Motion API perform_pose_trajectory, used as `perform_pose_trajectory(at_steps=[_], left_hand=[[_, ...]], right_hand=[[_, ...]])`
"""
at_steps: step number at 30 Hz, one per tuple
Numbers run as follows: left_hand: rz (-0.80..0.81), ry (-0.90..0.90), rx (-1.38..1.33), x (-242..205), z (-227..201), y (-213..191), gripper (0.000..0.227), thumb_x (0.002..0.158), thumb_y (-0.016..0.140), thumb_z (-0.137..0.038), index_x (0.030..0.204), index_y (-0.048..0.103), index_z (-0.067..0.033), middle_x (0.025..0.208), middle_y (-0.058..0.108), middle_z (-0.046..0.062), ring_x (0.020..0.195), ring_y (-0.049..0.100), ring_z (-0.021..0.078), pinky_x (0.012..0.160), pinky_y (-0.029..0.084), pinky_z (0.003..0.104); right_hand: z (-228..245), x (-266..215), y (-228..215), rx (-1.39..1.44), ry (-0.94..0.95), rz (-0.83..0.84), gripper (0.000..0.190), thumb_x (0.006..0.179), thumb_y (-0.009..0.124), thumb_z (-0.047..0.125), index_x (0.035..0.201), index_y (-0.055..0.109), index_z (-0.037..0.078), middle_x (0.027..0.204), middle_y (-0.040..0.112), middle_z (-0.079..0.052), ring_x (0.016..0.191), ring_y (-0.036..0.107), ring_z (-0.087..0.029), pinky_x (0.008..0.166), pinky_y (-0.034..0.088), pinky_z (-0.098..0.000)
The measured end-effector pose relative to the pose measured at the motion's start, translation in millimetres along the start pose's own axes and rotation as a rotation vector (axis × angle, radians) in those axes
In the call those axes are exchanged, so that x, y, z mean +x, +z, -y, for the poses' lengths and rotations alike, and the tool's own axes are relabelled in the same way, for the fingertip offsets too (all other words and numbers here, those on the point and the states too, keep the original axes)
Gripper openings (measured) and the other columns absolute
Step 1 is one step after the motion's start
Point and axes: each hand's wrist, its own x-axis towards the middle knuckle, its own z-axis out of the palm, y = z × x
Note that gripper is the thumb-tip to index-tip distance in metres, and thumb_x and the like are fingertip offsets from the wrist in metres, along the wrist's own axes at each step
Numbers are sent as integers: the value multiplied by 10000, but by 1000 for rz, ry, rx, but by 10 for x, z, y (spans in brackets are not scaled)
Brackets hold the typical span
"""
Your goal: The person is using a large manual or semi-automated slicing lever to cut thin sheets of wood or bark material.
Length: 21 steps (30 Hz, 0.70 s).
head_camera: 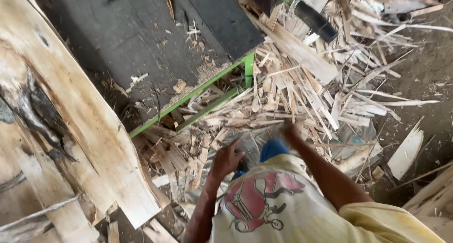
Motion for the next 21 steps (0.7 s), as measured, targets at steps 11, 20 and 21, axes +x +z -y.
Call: perform_pose_trajectory(at_steps=[11,20,21], left_hand=[[105,-247,-17,786,-67,356,598,888,724,-311,1442,562,-156,1261,717,165,1173,679,341,992,535,437],[-151,-144,-316,1568,-1549,475,581,913,689,-311,1450,530,-152,1271,707,186,1203,701,317,953,578,422],[-152,-149,-315,1585,-1556,521,581,913,689,-311,1450,530,-152,1271,707,186,1203,701,317,953,578,422]], right_hand=[[815,1374,-2486,-274,63,-442,926,865,786,195,1622,282,22,1558,441,-243,1393,432,-446,1183,354,-525],[306,2291,-2845,-421,125,37,773,841,806,338,1500,471,113,1206,716,-208,1067,684,-370,898,567,-529],[363,2269,-2843,-420,124,42,773,841,806,338,1500,471,113,1206,716,-208,1067,684,-370,898,567,-529]])
